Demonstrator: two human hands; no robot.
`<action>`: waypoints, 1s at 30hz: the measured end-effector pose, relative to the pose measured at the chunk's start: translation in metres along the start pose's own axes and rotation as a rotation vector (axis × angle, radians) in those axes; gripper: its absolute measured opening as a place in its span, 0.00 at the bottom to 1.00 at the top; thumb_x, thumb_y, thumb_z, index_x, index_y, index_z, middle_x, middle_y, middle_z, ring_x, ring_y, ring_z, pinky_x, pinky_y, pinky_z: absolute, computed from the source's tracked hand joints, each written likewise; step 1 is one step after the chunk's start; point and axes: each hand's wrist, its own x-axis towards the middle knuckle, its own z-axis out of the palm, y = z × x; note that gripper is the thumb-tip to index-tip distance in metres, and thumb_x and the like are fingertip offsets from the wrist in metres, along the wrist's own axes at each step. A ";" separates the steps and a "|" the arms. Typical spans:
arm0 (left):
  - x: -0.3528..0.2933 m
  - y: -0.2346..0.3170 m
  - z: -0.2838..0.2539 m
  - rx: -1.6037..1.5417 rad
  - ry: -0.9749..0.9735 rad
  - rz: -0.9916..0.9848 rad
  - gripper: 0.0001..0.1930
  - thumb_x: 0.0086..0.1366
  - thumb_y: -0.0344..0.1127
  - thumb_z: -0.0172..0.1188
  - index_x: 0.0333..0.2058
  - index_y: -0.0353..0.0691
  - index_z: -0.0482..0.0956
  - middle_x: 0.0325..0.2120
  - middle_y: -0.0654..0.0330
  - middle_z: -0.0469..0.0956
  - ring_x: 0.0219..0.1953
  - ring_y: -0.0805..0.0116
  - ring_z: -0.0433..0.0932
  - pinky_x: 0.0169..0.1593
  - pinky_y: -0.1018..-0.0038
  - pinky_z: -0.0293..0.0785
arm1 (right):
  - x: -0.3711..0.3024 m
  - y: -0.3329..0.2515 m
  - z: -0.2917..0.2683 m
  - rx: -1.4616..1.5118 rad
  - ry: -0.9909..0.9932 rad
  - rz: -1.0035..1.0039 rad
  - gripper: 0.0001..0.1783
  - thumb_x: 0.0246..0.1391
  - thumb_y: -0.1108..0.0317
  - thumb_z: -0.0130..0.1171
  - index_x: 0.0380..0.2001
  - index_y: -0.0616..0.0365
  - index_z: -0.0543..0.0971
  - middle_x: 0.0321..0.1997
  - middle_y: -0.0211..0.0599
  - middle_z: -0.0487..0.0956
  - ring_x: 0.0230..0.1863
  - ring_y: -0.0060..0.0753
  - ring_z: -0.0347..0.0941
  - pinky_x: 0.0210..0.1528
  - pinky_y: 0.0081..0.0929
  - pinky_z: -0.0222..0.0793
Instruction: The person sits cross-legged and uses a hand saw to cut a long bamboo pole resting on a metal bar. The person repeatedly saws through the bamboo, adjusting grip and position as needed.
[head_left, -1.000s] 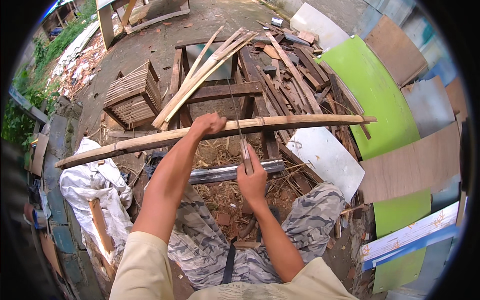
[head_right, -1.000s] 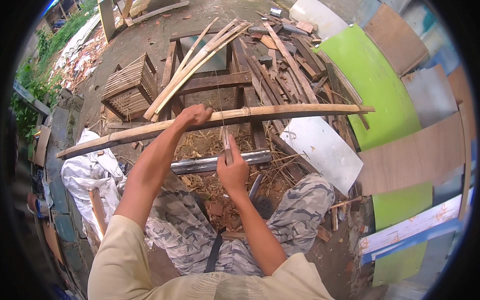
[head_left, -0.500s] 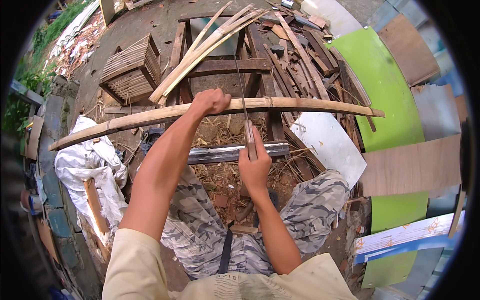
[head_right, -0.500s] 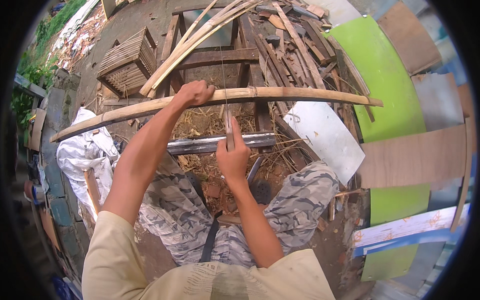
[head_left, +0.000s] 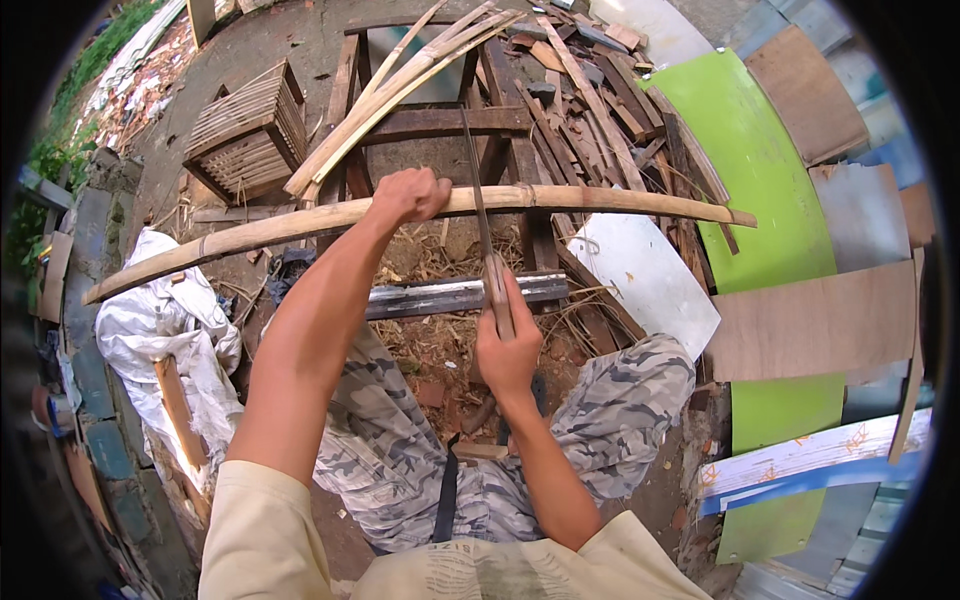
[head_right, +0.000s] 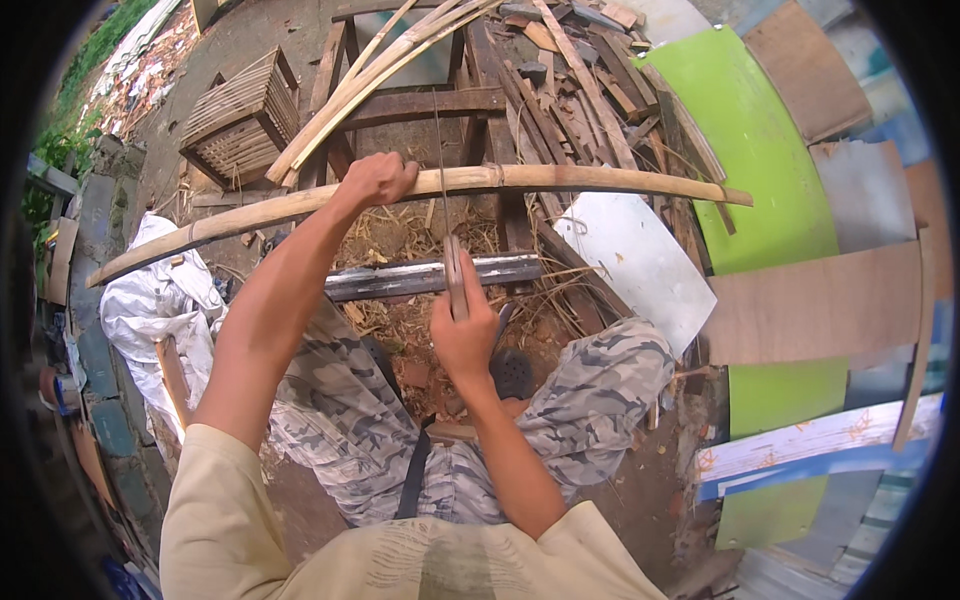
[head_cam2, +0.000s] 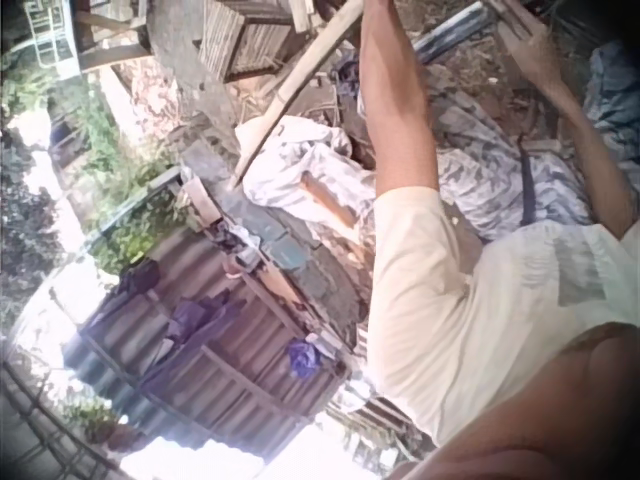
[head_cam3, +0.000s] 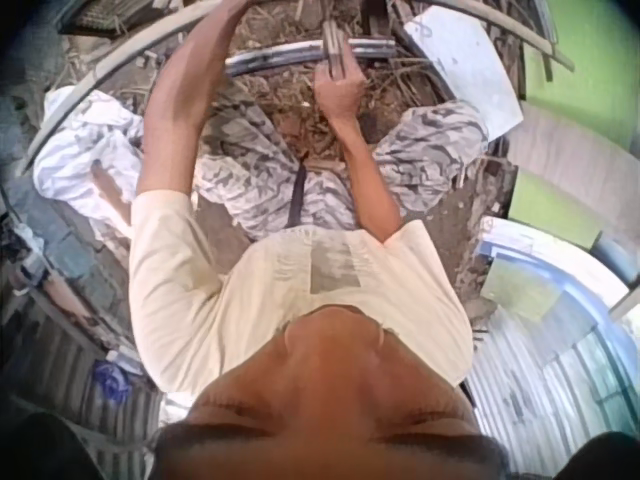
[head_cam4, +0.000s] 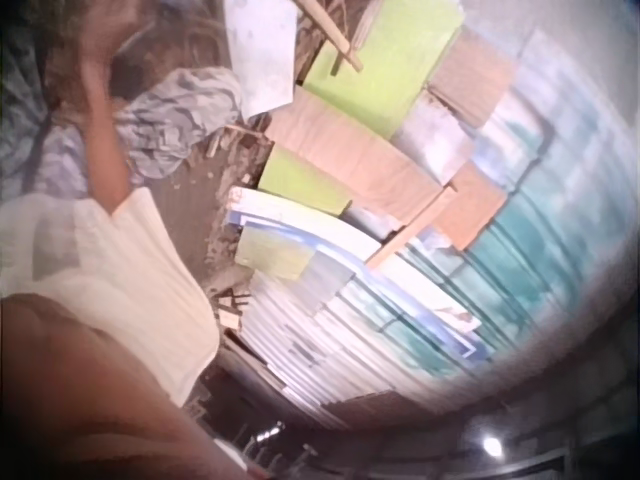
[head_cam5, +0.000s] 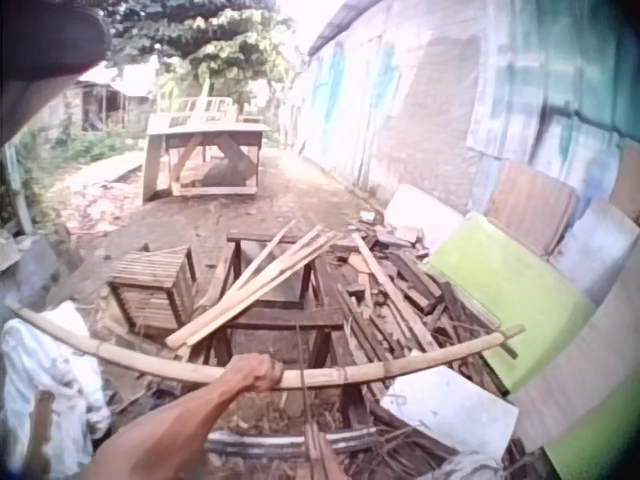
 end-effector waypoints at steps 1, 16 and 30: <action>-0.005 0.004 0.003 0.010 -0.037 -0.001 0.31 0.69 0.51 0.40 0.35 0.26 0.83 0.40 0.31 0.81 0.48 0.37 0.81 0.56 0.51 0.74 | -0.030 0.009 -0.016 -0.018 0.006 -0.070 0.32 0.54 0.78 0.55 0.65 0.63 0.71 0.54 0.57 0.82 0.44 0.40 0.85 0.44 0.27 0.76; -0.015 0.007 -0.005 0.028 -0.053 -0.035 0.31 0.68 0.51 0.39 0.38 0.27 0.84 0.42 0.34 0.82 0.48 0.39 0.81 0.56 0.54 0.75 | -0.053 -0.017 -0.039 0.010 -0.081 0.117 0.32 0.53 0.77 0.56 0.64 0.65 0.72 0.51 0.58 0.83 0.42 0.41 0.85 0.45 0.30 0.76; -0.005 0.007 -0.006 0.032 -0.029 -0.070 0.32 0.69 0.52 0.38 0.37 0.28 0.85 0.43 0.35 0.82 0.49 0.40 0.81 0.57 0.53 0.74 | -0.021 0.004 -0.013 0.005 0.002 -0.067 0.32 0.54 0.74 0.57 0.65 0.59 0.72 0.50 0.56 0.83 0.41 0.49 0.84 0.43 0.33 0.77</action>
